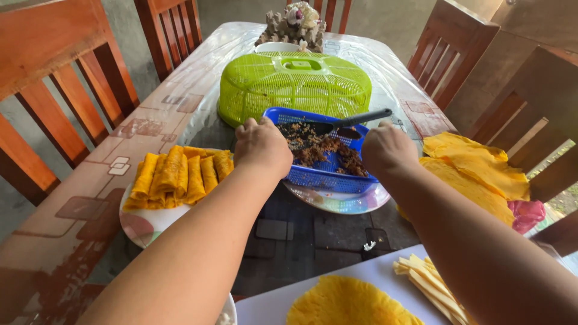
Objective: The person assembles spring rolls by placing a yellow wrapper on a cutting board, adding a spoonful of meat filling, and laying cheese sticks on top. They roll the wrapper tightly and seal the edge with a white paste before placing the finished roll on a plate. The process is repeated for multiple rolls.
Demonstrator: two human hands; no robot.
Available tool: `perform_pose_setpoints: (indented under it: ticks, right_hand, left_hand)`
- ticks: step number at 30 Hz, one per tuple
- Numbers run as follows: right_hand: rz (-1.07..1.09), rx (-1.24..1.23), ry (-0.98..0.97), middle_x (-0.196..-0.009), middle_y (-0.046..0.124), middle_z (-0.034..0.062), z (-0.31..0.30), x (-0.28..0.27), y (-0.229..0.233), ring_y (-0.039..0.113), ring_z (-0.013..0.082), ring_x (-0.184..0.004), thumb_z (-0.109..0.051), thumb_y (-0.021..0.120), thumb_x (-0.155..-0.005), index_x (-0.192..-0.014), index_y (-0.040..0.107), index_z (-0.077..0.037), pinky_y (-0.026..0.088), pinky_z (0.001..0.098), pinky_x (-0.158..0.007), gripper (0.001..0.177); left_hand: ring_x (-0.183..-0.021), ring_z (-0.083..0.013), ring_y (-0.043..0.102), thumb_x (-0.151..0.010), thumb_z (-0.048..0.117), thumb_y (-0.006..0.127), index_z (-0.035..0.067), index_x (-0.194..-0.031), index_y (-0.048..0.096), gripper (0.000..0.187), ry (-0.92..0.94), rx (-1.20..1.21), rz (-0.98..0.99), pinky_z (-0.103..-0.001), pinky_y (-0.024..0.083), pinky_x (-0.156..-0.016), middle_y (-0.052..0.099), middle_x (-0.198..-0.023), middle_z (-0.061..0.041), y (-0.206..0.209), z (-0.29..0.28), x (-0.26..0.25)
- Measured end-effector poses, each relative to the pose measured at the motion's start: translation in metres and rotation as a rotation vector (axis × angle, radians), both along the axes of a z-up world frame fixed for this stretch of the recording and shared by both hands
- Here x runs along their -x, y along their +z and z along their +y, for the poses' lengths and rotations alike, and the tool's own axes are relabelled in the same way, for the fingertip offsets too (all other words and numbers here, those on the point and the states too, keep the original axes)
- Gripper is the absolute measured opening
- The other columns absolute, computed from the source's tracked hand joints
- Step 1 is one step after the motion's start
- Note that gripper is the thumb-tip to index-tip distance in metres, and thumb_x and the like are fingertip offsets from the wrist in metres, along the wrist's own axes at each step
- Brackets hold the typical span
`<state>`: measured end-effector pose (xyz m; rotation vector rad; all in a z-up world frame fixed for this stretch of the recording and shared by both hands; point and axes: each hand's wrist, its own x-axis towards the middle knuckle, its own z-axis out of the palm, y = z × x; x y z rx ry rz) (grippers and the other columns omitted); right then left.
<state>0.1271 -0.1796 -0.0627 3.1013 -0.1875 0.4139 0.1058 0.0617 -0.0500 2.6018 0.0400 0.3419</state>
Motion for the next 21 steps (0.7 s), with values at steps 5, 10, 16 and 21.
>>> perform_pose_setpoints:
  ticks: [5, 10, 16, 21]
  right_hand:
    - [0.172, 0.030, -0.035, -0.108, 0.072, 0.0238, -0.010, -0.039, -0.017, 0.072, 0.0341, -0.100, -0.012, 0.064, -0.089, -0.106, 0.075, 0.002, 0.059, 0.0406, -0.086, 0.025]
    - [0.378, 0.013, -0.080, -0.101, 0.076, 0.0197, -0.008, -0.048, -0.006, 0.074, 0.0326, -0.089, -0.025, 0.069, -0.094, -0.106, 0.078, -0.007, 0.059, 0.0398, -0.081, 0.023]
    - [0.409, -0.228, 0.111, -0.097, 0.080, 0.0055, -0.010, -0.023, 0.000, 0.072, 0.0203, -0.084, -0.007, 0.065, -0.085, -0.104, 0.086, -0.025, 0.058, 0.0340, -0.080, 0.033]
    - [0.491, -0.285, 0.195, -0.083, 0.076, 0.0051, 0.001, -0.017, 0.004, 0.066, 0.0169, -0.070, -0.005, 0.066, -0.082, -0.104, 0.086, -0.024, 0.053, 0.0319, -0.067, 0.035]
  left_hand:
    - [-0.127, -0.0365, 0.052, -0.099, 0.016, 0.054, -0.005, -0.131, 0.055, 0.039, 0.019, -0.077, 0.042, -0.041, 0.052, -0.103, 0.044, -0.140, -0.023, -0.006, -0.004, -0.010]
    - [-0.126, -0.0352, 0.053, -0.101, 0.018, 0.050, -0.003, -0.128, 0.057, 0.034, 0.021, -0.101, 0.002, -0.042, 0.053, -0.099, 0.046, -0.138, -0.021, -0.010, -0.005, -0.007]
    - [-0.123, -0.0342, 0.054, -0.101, 0.020, 0.047, 0.001, -0.129, 0.056, 0.035, 0.034, -0.125, -0.018, -0.042, 0.054, -0.097, 0.047, -0.134, -0.020, -0.011, -0.007, -0.008]
    - [-0.122, -0.0335, 0.054, -0.103, 0.021, 0.045, 0.002, -0.127, 0.057, 0.034, 0.055, -0.121, -0.032, -0.043, 0.054, -0.096, 0.048, -0.133, -0.018, -0.015, -0.010, -0.008]
